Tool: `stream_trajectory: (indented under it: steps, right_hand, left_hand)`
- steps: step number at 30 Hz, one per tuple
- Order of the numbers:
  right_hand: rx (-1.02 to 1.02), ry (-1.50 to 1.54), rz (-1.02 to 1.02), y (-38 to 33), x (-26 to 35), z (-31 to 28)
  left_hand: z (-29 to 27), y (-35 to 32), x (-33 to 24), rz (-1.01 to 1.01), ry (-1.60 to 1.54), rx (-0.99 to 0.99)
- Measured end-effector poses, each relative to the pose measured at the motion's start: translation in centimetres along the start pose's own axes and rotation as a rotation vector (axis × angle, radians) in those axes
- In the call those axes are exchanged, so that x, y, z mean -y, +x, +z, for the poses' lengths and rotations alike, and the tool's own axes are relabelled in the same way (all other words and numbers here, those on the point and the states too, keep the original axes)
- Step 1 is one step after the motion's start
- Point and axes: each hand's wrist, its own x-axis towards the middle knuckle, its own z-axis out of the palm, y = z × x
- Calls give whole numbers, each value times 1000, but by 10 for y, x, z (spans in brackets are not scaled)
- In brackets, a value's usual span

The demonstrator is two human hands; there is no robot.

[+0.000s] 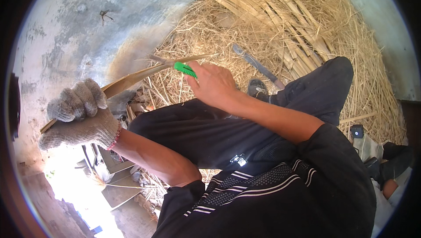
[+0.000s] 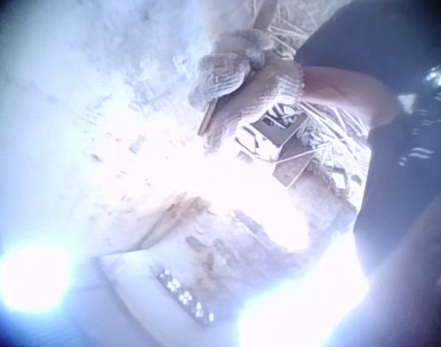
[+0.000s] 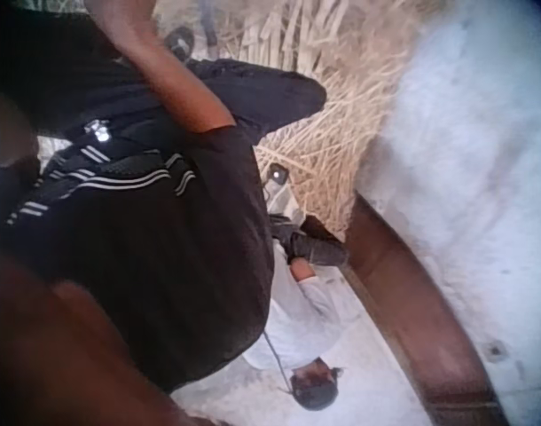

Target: The person sits on a straw-covered floor and uses a green utility knife to peel the outer layer off a long bamboo pole. They hold the pole with a gloved left hand and scrape the knife along its length with their right hand, rotating the pole to remove the outer skin.

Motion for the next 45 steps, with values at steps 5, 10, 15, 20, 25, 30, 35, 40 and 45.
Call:
stream_trajectory:
  steps: [5,10,15,20,25,30,35,40,45]
  right_hand:
    - [-165,-76,-150,0,-2,-11]
    - [-142,-68,-226,2,-10,-7]
    - [378,803,200,7,-17,0]
    - [442,957,442,8,-10,-16]
    - [365,1000,444,4,-15,-10]
    - [543,1096,469,7,-15,-11]
    - [183,619,-12,-5,4,3]
    - [92,373,-203,-22,62,-29]
    - [28,80,-85,-1,16,3]
  left_hand:
    - [-4,1,-1,-7,3,46]
    - [2,1,0,-8,-19,42]
    - [6,-1,-1,-11,-23,44]
    - [10,-1,0,-3,-7,48]
    - [8,-4,1,9,-13,5]
    - [11,-3,2,19,-20,6]
    - [14,-5,0,-6,-16,-87]
    - [12,-5,0,21,3,-13]
    - [12,-2,0,-4,-23,131]
